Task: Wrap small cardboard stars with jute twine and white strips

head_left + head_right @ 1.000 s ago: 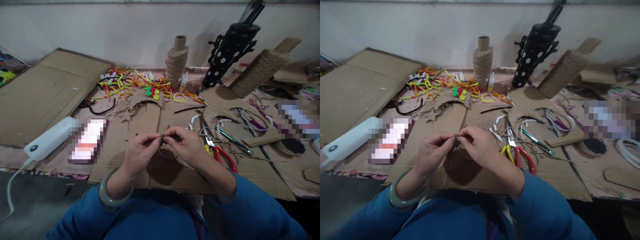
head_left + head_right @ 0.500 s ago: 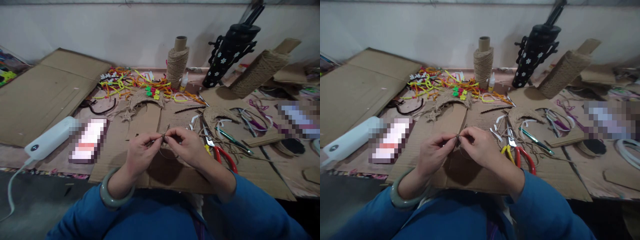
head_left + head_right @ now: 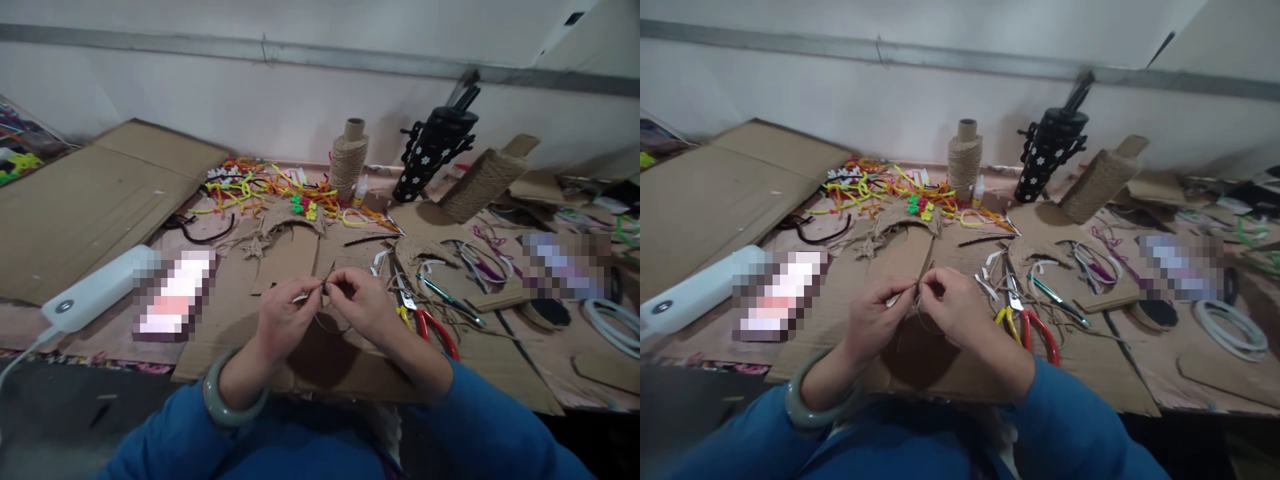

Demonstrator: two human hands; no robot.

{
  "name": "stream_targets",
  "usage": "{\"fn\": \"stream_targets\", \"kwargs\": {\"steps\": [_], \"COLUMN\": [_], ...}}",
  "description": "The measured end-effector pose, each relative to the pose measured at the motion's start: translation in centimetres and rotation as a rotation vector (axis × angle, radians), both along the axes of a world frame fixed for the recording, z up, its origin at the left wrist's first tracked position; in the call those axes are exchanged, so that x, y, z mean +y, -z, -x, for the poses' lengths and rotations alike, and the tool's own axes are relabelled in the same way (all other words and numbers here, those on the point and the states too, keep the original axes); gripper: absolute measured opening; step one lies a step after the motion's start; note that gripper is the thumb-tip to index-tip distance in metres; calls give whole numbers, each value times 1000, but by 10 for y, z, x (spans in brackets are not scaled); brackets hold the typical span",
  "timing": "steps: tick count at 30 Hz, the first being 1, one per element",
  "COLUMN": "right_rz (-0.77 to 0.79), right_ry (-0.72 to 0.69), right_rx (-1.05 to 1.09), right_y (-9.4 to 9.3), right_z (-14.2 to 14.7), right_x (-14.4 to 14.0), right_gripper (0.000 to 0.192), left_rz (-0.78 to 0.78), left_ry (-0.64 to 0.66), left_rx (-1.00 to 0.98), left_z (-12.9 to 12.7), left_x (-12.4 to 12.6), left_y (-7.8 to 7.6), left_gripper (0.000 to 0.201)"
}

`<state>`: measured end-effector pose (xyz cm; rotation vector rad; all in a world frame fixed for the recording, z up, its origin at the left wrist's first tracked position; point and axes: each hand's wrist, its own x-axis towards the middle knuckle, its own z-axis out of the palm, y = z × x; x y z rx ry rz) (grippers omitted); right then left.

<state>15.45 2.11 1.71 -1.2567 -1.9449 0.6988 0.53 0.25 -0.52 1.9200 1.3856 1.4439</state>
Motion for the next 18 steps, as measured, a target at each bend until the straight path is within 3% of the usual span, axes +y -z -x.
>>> {"fn": "stream_targets", "kwargs": {"steps": [4,12,18], "right_rz": [-1,-185,-348], "right_ry": [67,159,261], "right_rx": [-65,-88,-40], "right_y": [-6,-10,-12], "right_z": [9,28,41], "right_x": [2,-6,-31], "right_gripper": [10,10,12], "left_rz": [59,82,80], "left_ry": [-48,-69,-47], "left_rx": [-108,-387,-472], "left_z": [0,2,4], "left_x": [1,3,-8], "left_y": [-1,10,2], "left_gripper": [14,16,16]}}
